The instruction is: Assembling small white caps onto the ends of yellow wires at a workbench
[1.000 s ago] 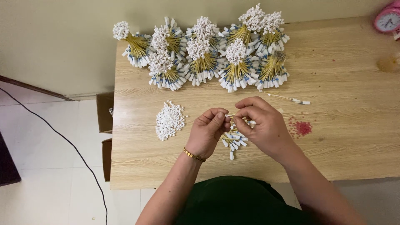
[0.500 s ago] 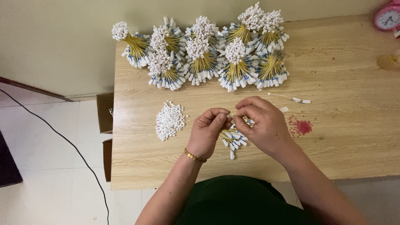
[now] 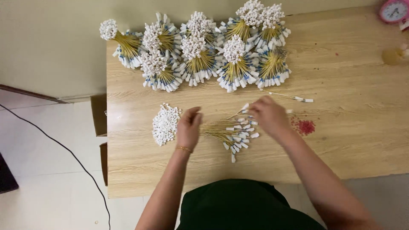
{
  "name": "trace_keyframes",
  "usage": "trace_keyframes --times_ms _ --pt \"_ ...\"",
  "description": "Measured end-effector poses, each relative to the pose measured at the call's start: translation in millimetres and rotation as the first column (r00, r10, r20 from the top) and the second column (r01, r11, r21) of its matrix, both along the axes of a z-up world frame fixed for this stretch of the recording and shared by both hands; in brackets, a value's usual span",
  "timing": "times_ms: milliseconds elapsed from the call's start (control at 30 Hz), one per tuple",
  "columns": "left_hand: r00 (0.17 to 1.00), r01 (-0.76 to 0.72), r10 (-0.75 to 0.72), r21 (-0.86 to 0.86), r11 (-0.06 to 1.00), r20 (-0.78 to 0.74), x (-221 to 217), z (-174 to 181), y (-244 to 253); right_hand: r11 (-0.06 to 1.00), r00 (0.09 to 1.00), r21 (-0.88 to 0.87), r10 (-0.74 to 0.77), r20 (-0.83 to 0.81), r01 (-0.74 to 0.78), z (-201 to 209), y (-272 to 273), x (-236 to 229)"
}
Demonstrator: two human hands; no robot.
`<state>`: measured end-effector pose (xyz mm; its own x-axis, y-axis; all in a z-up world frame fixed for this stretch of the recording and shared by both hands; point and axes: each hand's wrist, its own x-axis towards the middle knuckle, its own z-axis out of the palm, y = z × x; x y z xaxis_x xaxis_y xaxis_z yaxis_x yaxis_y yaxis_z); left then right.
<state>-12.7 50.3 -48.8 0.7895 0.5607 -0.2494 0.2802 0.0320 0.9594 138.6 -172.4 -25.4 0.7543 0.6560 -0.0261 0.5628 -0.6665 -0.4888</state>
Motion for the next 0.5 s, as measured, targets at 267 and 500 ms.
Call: trace_keyframes --times_ms 267,500 --pt "0.949 0.181 0.13 0.832 0.525 -0.288 -23.5 -121.7 49.8 0.952 0.971 -0.286 -0.036 0.235 0.105 -68.3 -51.3 79.7" --pt "0.975 0.201 -0.003 0.87 0.45 -0.223 11.8 -125.2 14.2 0.91 0.997 -0.411 -0.025 0.068 0.051 -53.6 -8.7 56.7"
